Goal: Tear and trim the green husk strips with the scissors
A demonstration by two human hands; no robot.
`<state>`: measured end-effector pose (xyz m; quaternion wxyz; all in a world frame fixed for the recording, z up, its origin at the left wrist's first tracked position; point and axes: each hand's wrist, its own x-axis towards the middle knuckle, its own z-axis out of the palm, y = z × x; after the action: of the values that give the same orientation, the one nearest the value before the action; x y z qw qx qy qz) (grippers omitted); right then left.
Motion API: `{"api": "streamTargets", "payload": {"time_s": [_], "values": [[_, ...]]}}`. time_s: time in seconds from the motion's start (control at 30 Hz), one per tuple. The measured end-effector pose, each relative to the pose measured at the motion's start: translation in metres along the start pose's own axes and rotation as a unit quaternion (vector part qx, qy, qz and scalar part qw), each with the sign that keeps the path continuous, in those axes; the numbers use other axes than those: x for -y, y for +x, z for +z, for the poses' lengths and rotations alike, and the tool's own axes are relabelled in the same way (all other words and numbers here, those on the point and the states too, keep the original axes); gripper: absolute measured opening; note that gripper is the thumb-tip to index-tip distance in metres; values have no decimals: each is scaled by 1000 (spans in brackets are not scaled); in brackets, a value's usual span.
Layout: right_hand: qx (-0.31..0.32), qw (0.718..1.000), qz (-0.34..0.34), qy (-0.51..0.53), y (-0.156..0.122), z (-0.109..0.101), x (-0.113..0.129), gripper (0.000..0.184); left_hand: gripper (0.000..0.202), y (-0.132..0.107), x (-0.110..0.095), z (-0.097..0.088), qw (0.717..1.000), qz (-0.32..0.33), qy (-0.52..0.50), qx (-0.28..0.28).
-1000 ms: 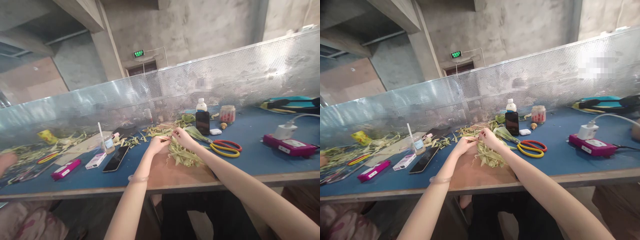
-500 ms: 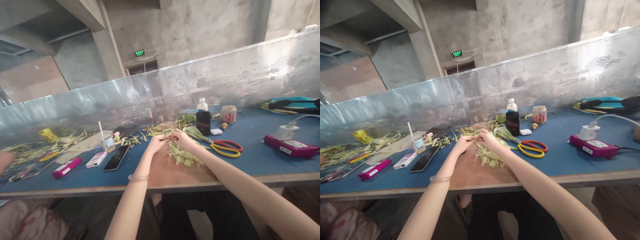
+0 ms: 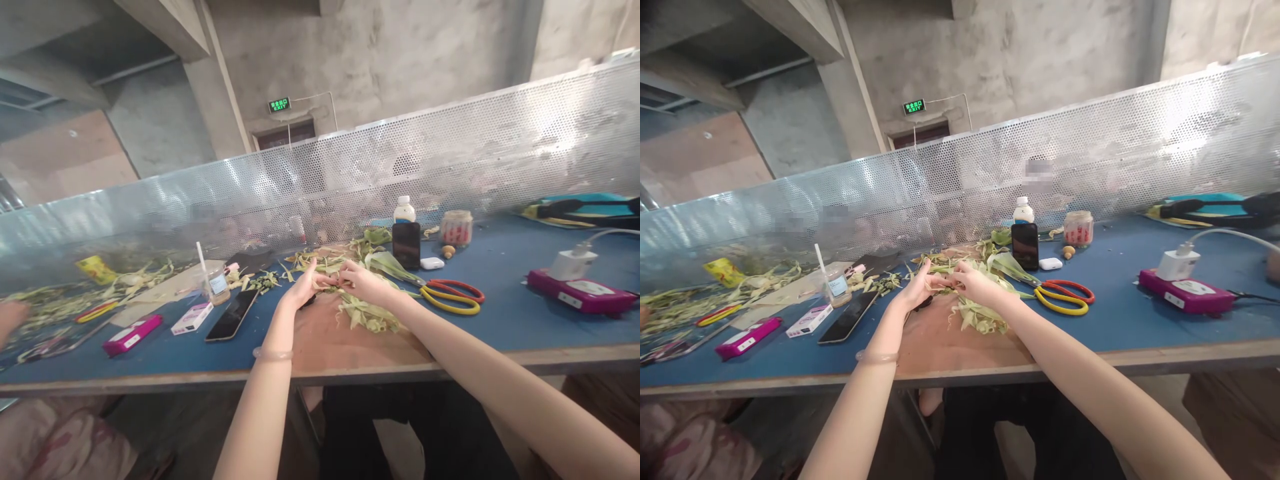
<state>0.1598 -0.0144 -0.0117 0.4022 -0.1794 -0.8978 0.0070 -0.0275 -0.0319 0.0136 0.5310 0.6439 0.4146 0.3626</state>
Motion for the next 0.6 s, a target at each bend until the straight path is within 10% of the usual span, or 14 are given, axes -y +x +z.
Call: {"api": "streamTargets", "payload": {"time_s": [0.3,0.6], "values": [[148,989,21,-16,-2,-3,16,14,31,-3,10,-5,961,6,275,27],[194,977,77,-41,0,-2,21,11,24,7,17,-4,939,28,342,23]]}}
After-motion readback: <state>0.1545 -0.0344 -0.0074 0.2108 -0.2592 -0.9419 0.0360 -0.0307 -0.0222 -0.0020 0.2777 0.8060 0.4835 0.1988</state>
